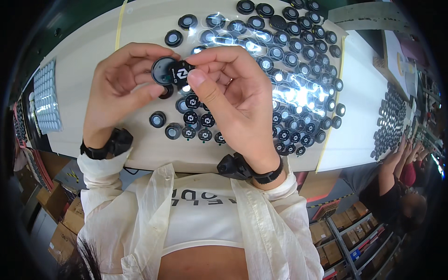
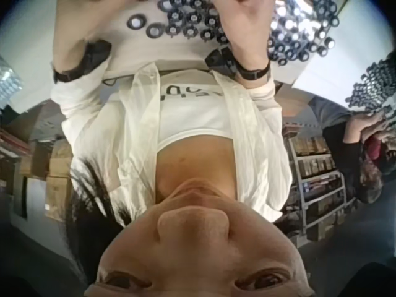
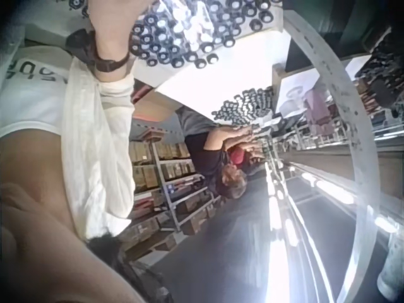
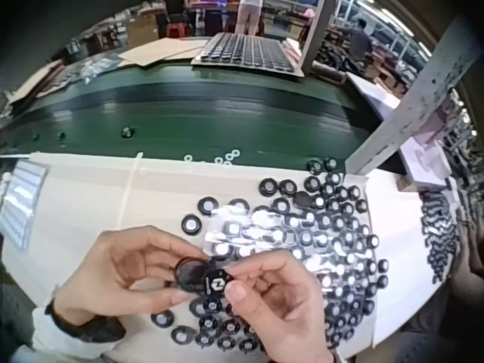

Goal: The recorder is manually assembling small circular electronic components by pressing parts together at a production workbench.

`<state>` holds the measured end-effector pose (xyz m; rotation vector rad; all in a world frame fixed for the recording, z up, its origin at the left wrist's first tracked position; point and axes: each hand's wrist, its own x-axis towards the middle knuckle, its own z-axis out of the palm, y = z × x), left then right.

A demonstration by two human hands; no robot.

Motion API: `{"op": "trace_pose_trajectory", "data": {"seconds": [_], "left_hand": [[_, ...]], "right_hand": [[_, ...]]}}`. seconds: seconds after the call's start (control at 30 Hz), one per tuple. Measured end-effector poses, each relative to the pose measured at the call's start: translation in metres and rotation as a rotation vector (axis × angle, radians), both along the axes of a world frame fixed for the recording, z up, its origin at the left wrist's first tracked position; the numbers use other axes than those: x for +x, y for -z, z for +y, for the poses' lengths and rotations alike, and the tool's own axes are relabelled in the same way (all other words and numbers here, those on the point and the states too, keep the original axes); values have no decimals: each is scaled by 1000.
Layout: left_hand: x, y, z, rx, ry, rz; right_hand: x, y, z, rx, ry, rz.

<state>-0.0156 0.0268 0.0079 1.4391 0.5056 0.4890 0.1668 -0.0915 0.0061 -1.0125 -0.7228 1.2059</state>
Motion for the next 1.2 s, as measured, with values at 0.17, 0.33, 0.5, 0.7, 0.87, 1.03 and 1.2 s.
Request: {"op": "trace_pose_trajectory", "data": {"seconds": [0.17, 0.33, 0.5, 0.7, 0.87, 1.03, 1.2], "left_hand": [[10, 10, -18, -20, -121, -130], [16, 4, -25, 57, -189, -40], [19, 5, -28, 75, -257, -30], [21, 5, -30, 85, -278, -12], [22, 5, -32, 138, -318, 0], [23, 5, -34, 209, -351, 37], [22, 8, -33, 220, -346, 61]], "right_hand": [[-3, -1, 1, 36, 68, -164], [-2, 1, 2, 23, 106, -224], [-1, 5, 3, 17, 113, -280], [-6, 5, 5, -5, 151, -264], [-9, 12, 4, 7, 221, -422], [-12, 14, 7, 31, 273, -479], [-7, 16, 8, 26, 262, -549]]}}
